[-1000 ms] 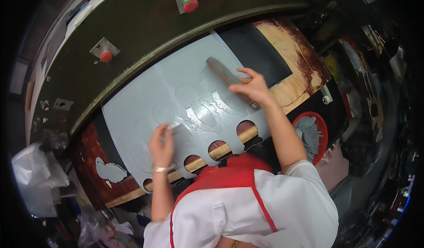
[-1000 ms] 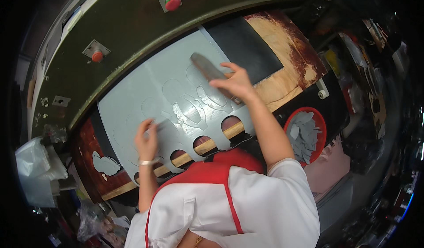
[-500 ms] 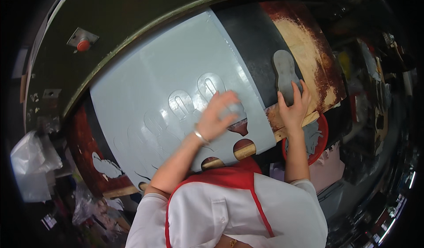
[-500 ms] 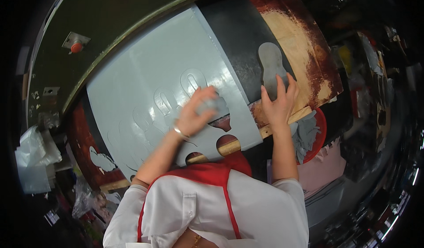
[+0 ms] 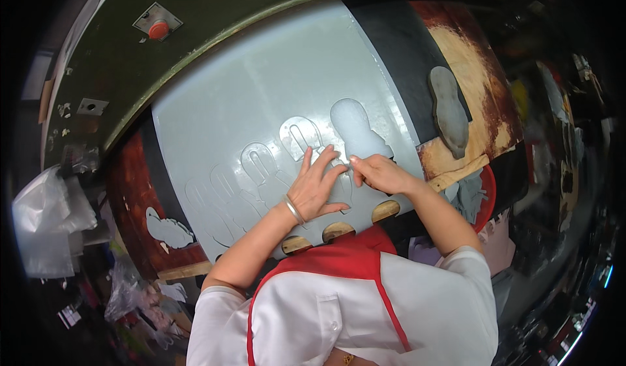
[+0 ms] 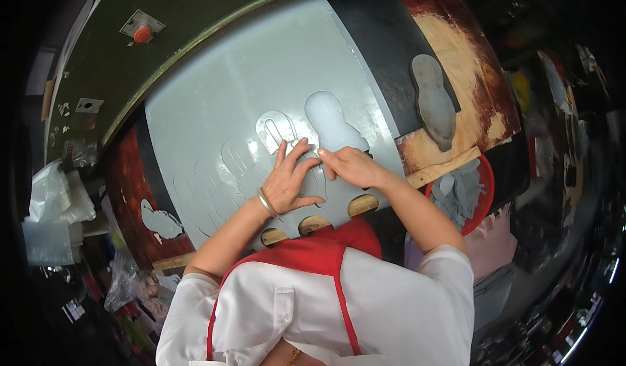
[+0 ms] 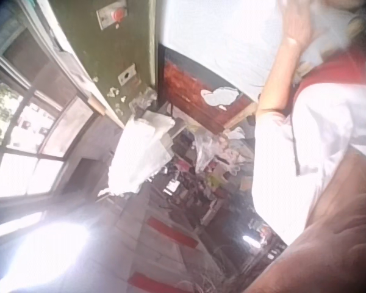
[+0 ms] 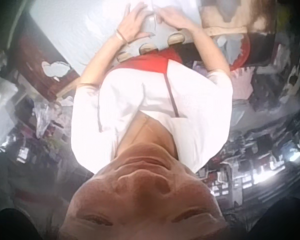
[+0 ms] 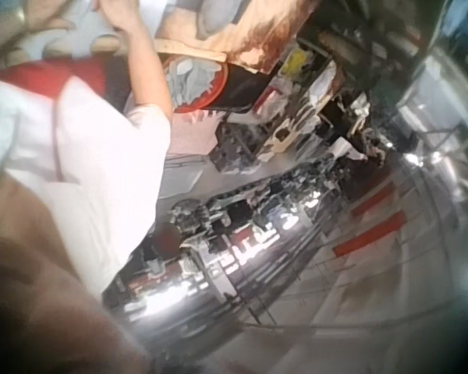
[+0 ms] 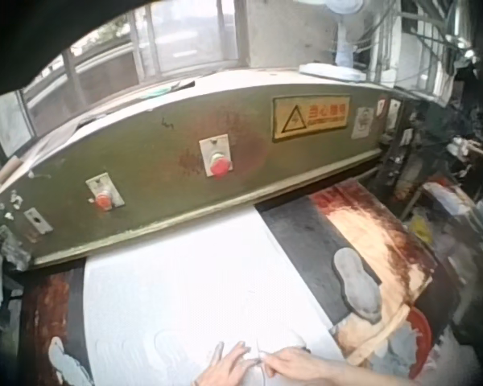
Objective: The person places a sheet of light gray foam on a cutting machine, presses a button to activate the press, and removes the cut foam pieces. They repeat this process multiple times, stacking the cut pieces and placing them in a red bin. The person also handles a stack of cut pieces and places them on a nearby table.
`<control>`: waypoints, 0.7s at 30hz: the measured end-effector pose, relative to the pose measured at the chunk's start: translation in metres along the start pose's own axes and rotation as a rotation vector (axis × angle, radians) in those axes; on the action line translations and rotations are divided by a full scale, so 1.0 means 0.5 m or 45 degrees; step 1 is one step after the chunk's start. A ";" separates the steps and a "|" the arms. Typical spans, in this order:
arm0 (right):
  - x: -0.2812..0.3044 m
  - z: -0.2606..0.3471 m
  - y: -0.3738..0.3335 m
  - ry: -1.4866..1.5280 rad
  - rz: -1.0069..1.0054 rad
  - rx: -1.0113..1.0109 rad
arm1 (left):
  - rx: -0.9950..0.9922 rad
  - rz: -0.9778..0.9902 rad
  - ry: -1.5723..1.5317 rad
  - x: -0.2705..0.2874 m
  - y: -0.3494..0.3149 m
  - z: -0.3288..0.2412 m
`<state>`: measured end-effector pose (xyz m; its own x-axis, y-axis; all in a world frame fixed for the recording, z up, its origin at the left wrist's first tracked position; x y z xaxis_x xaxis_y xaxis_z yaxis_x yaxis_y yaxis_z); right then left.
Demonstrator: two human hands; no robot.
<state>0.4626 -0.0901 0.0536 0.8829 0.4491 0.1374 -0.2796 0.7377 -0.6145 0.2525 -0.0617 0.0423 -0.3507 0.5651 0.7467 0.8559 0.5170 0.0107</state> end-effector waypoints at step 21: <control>-0.161 -0.025 -0.066 -0.226 -1.252 0.823 | 0.263 -0.977 -0.107 0.304 -0.044 0.186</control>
<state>0.4054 -0.1569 0.0528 0.7746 -0.4259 0.4676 0.3052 0.8992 0.3134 0.1450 0.0726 0.0940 -0.8480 0.0456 0.5280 0.2790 0.8855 0.3716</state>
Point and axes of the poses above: each hand's wrist, its own y-axis towards the middle knuckle, its own x-axis out of the back of the hand, z = x × y, the point moved 1 cm from there along y, towards the middle knuckle, and after that the axes turned 1 degree about x, right-handed, at the moved point
